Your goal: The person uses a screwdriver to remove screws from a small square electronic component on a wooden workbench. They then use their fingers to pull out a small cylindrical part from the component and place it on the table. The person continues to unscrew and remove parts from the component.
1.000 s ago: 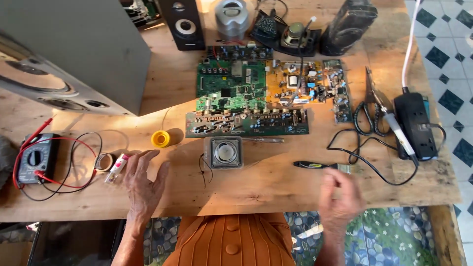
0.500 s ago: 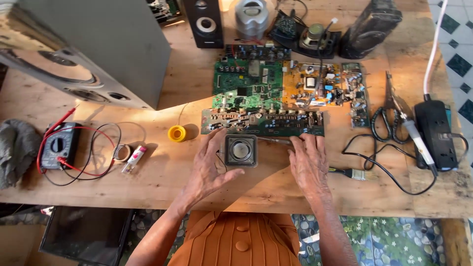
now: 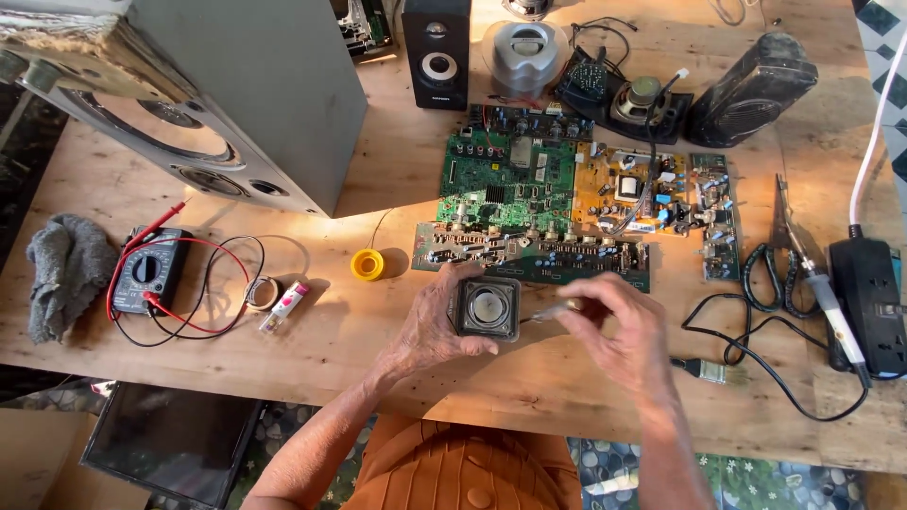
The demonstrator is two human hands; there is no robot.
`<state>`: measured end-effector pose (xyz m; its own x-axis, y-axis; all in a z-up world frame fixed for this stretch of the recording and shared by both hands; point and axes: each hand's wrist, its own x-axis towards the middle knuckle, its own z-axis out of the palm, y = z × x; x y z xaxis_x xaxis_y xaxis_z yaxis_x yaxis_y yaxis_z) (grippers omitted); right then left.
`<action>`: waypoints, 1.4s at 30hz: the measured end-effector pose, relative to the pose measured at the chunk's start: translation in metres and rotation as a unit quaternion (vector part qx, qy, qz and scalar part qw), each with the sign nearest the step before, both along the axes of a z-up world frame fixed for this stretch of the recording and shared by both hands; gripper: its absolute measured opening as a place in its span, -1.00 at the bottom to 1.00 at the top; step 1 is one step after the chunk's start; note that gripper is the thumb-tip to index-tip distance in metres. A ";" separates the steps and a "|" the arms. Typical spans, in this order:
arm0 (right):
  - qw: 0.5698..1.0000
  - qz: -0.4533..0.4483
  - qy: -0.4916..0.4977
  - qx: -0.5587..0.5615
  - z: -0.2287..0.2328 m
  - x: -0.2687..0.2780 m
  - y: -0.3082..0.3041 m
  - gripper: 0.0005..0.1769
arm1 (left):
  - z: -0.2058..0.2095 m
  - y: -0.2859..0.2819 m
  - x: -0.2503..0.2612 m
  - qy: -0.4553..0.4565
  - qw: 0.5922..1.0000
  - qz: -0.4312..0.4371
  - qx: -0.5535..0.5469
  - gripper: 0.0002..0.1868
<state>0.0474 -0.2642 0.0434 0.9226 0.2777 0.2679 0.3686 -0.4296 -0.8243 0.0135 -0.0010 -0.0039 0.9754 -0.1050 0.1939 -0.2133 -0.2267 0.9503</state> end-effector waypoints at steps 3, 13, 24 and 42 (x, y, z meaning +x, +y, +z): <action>0.997 0.064 -0.024 0.021 0.012 0.005 0.038 -0.81 | -0.002 -0.002 -0.001 -0.004 1.000 0.010 -0.023 0.07; 0.993 0.020 -0.117 0.023 0.031 0.006 0.021 -0.86 | 0.002 -0.004 -0.001 -0.037 0.993 0.037 -0.103 0.20; 0.986 0.141 -0.092 0.012 0.064 0.003 0.065 -0.87 | 0.006 0.002 -0.003 -0.110 0.991 -0.005 -0.076 0.10; 0.989 0.123 -0.076 -0.028 0.068 -0.002 0.067 -0.86 | 0.006 0.003 -0.004 -0.078 0.994 -0.007 -0.077 0.13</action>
<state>0.0453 -0.1973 0.1117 0.7757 0.5071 0.3757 0.5853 -0.3553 -0.7288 0.0094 0.0024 0.0024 0.9308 -0.0759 0.3576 -0.3631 -0.0780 0.9285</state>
